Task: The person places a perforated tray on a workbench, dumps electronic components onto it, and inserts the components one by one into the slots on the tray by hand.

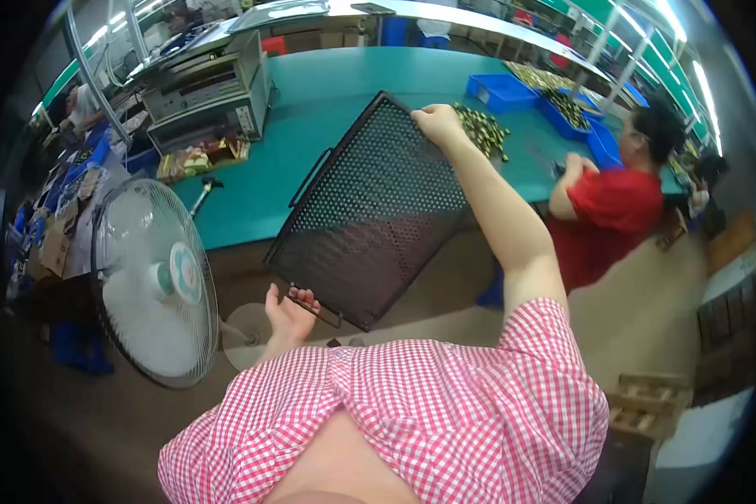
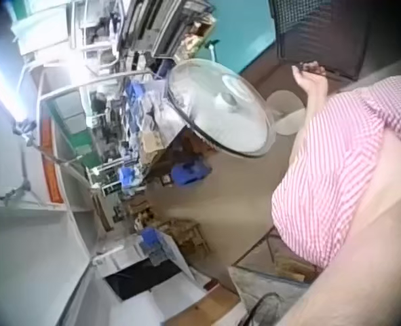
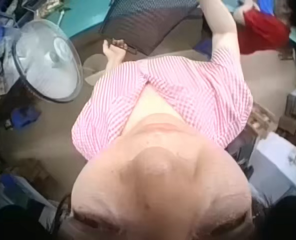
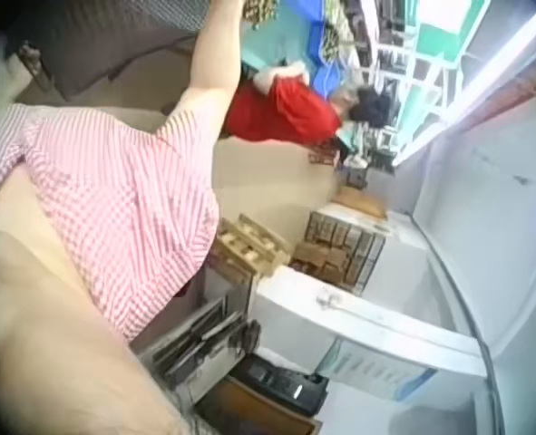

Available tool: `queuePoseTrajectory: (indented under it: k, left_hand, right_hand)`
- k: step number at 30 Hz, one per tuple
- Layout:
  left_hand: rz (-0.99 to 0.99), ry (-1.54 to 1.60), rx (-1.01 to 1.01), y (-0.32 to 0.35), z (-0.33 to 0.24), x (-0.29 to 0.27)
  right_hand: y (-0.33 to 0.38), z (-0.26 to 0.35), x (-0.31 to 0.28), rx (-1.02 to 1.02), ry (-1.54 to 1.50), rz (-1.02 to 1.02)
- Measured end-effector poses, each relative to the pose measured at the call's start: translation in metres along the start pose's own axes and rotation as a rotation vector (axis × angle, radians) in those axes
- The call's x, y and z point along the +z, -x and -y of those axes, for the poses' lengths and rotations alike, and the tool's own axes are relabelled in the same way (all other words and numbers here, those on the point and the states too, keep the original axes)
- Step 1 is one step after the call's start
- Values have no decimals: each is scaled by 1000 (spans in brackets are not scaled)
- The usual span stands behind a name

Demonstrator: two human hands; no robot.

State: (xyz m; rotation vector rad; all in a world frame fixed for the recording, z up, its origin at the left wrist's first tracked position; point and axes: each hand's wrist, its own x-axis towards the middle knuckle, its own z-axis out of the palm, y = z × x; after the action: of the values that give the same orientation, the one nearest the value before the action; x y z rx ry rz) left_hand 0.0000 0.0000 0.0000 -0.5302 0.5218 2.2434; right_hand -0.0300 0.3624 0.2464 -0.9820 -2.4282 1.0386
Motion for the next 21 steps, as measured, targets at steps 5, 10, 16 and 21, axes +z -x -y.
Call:
queuePoseTrajectory:
  k: [5,10,16,21]
  left_hand:
    - [0,53,28,-45,0,83]
    - [40,164,23,-82,18,114]
    - [-168,249,69,-127,48,160]
    - [-159,229,129,-153,63,176]
  right_hand:
    - [-171,47,59,-109,280,39]
    - [-279,75,154,-313,527,199]
    - [-346,57,264,-416,415,397]
    - [-362,45,297,-329,428,548]
